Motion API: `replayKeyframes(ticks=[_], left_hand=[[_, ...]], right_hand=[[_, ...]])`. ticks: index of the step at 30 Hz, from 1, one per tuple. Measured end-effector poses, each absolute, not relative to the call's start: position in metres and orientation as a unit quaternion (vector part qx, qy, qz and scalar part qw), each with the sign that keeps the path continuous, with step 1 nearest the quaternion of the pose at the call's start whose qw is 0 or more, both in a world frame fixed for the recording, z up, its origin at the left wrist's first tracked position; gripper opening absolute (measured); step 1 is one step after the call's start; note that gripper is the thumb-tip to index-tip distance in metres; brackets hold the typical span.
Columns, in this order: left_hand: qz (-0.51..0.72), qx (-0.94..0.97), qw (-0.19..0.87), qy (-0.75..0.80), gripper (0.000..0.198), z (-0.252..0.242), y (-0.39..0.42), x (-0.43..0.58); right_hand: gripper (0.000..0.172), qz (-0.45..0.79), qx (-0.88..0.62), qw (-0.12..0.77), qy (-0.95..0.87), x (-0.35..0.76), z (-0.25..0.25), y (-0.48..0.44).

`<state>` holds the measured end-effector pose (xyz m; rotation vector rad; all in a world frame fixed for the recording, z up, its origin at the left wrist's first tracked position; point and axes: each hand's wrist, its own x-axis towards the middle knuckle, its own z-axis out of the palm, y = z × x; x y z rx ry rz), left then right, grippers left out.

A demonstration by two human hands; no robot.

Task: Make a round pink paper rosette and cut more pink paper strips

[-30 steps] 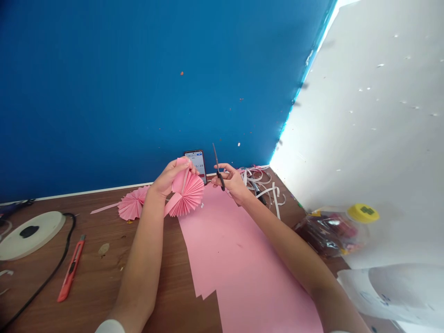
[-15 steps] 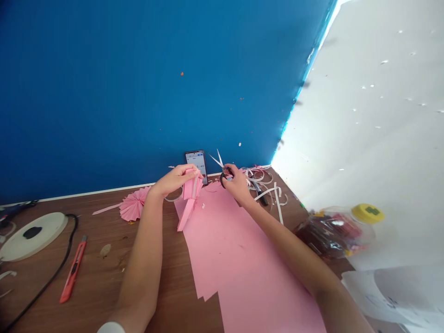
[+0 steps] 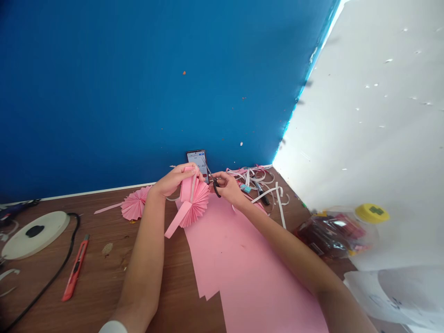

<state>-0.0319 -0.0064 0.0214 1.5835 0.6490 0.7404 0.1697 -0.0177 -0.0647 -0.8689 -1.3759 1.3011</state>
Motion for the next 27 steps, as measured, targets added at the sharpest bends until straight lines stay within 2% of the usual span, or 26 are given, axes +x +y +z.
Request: replayKeyframes(ticks=[11,20,24,27], left_hand=[[0.305,0.681,0.607,0.275,0.027,0.021,-0.006,-0.033],[0.328,0.71,0.537,0.315,0.032,0.019,-0.005,-0.033],[0.323,0.73,0.498,0.338,0.033,0.015,-0.001,-0.029],[0.333,0.739,0.472,0.347,0.034,0.011,0.003,-0.026]], right_hand=[[0.034,0.369,-0.48,0.562,-0.564,0.182,-0.072,-0.008],[0.036,0.162,-0.578,0.548,-0.583,0.191,-0.065,-0.007],[0.031,0.184,-0.533,0.525,-0.638,0.187,-0.045,-0.017],[0.029,0.235,-0.484,0.47,-0.7,0.185,-0.029,-0.025]])
